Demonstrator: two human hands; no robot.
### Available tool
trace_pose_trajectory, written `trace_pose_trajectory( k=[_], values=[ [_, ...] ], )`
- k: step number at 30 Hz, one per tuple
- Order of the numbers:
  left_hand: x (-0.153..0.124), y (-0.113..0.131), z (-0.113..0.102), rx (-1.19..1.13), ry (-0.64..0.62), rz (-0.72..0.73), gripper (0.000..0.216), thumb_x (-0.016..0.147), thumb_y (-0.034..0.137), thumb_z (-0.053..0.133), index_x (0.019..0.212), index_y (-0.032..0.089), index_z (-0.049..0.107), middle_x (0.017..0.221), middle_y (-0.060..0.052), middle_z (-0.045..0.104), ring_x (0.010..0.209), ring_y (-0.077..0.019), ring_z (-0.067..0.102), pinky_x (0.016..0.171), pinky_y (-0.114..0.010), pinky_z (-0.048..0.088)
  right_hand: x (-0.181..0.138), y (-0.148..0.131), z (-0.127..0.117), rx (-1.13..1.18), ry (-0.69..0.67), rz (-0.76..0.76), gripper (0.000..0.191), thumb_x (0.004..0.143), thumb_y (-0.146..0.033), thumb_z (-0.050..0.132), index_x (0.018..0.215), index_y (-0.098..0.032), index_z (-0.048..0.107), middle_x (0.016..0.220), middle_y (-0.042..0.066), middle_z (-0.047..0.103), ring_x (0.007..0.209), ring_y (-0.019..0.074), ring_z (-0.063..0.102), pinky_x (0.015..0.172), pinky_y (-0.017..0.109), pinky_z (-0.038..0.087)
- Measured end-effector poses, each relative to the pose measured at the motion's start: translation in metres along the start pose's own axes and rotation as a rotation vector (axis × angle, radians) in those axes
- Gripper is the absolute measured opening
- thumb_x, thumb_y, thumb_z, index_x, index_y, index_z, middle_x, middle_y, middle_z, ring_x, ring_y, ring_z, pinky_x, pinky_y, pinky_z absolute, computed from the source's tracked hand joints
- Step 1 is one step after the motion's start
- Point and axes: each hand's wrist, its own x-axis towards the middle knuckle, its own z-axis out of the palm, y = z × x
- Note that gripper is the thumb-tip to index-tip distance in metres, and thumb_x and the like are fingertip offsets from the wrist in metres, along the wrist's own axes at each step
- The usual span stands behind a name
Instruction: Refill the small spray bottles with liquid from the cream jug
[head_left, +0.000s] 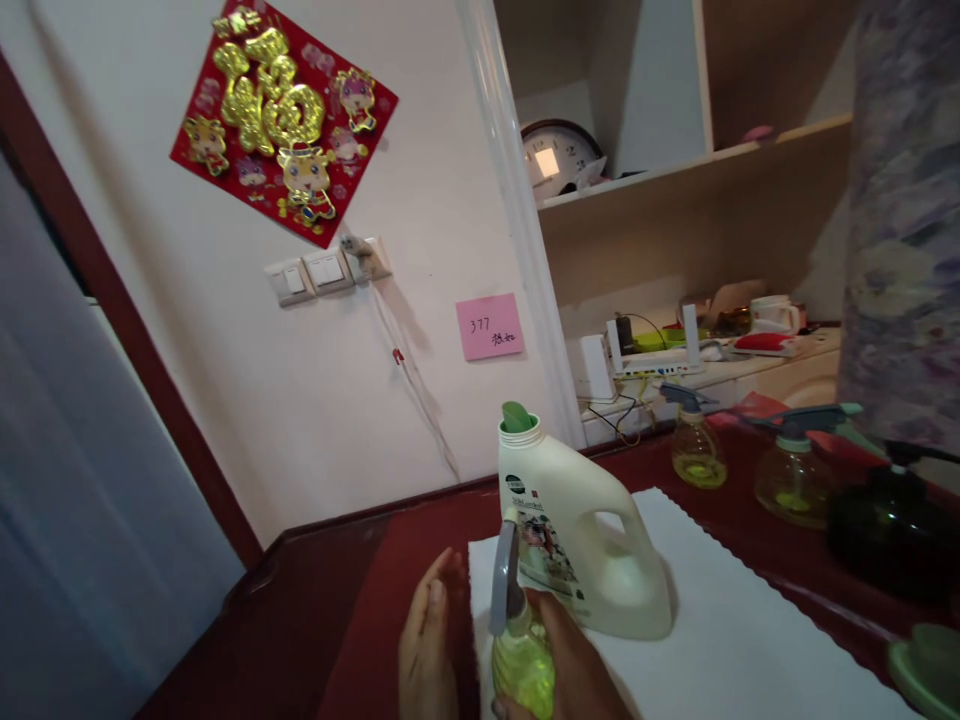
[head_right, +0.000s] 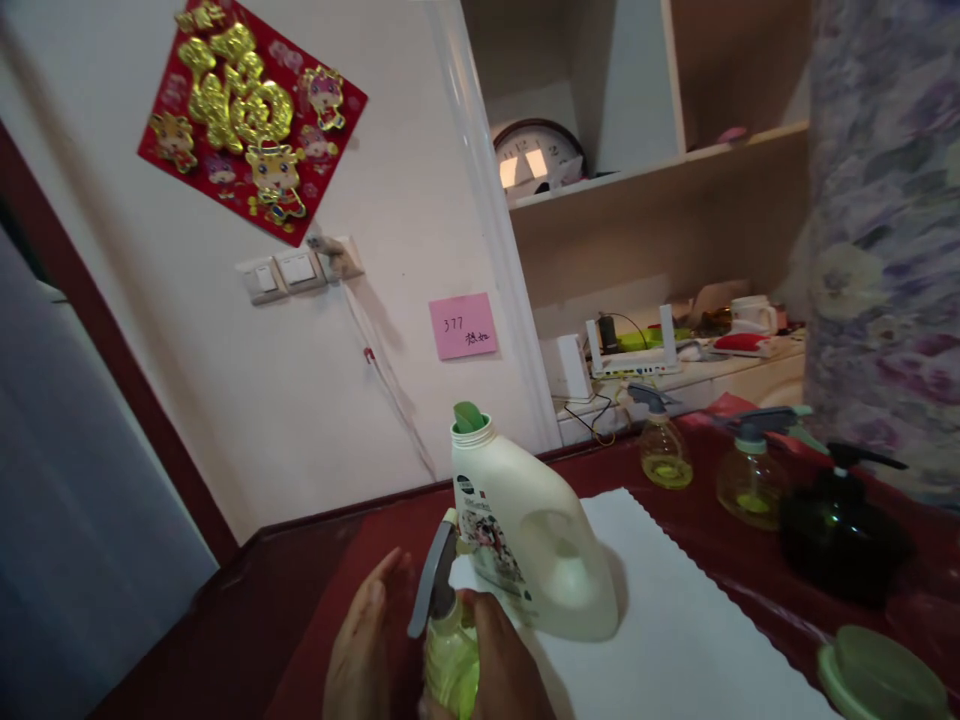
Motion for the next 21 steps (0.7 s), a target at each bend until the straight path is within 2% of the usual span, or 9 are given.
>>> trace_pose_trajectory(
  k=[4,8,12,14,18,21],
  values=[
    [0.003,-0.008,-0.002,0.049,-0.069,-0.031,0.054,0.088,0.06,0.064,0.12,0.017,0.069,0.132,-0.015,0.069,0.126,-0.032,0.062,0.111,-0.047,0.045,0.004,-0.029,-0.014,-0.059,0.053,-0.064,0.074,0.057,-0.014,0.074,0.128,-0.024,0.056,0.128,0.012,0.068,0.124,0.0371,0.061,0.105,0.047,0.049],
    [-0.001,-0.021,-0.002,0.168,-0.147,0.021,0.055,0.086,0.058,0.06,0.119,0.015,0.069,0.131,-0.016,0.068,0.125,-0.033,0.061,0.109,-0.047,0.045,0.013,-0.074,-0.049,-0.11,0.122,-0.09,0.063,0.066,-0.025,0.073,0.127,-0.024,0.057,0.124,0.01,0.071,0.118,0.0336,0.066,0.102,0.046,0.053],
    [-0.005,-0.04,-0.003,0.554,-0.372,0.163,0.045,0.089,0.04,0.054,0.124,0.015,0.069,0.13,-0.017,0.068,0.125,-0.0312,0.06,0.111,-0.048,0.044,0.023,-0.108,-0.089,-0.093,0.187,-0.085,0.053,0.074,-0.041,0.071,0.124,-0.026,0.058,0.118,0.01,0.074,0.11,0.0332,0.07,0.092,0.046,0.058],
    [-0.006,-0.046,-0.003,0.787,-0.522,0.216,0.049,0.087,0.031,0.056,0.133,0.015,0.065,0.139,-0.016,0.064,0.133,-0.0318,0.056,0.115,-0.049,0.04,0.028,-0.117,-0.103,-0.098,0.215,-0.067,0.055,0.074,-0.043,0.073,0.124,-0.026,0.057,0.117,0.011,0.074,0.108,0.034,0.07,0.09,0.047,0.059],
    [-0.003,-0.054,-0.008,1.146,-0.756,0.289,0.061,0.079,0.026,0.066,0.14,0.018,0.062,0.151,-0.014,0.055,0.143,-0.0373,0.046,0.119,-0.054,0.036,0.028,-0.131,-0.119,-0.148,0.156,-0.077,0.061,0.071,-0.04,0.075,0.125,-0.023,0.053,0.121,0.012,0.07,0.108,0.0322,0.069,0.094,0.05,0.055],
    [0.009,-0.075,-0.019,1.207,-0.762,0.486,0.051,0.086,0.033,0.064,0.137,0.026,0.066,0.146,-0.011,0.059,0.136,-0.0359,0.054,0.113,-0.05,0.046,0.017,-0.14,-0.125,-0.097,0.063,-0.083,0.057,0.073,-0.029,0.07,0.127,-0.023,0.052,0.124,0.01,0.069,0.11,0.0284,0.068,0.096,0.045,0.054]
  ],
)
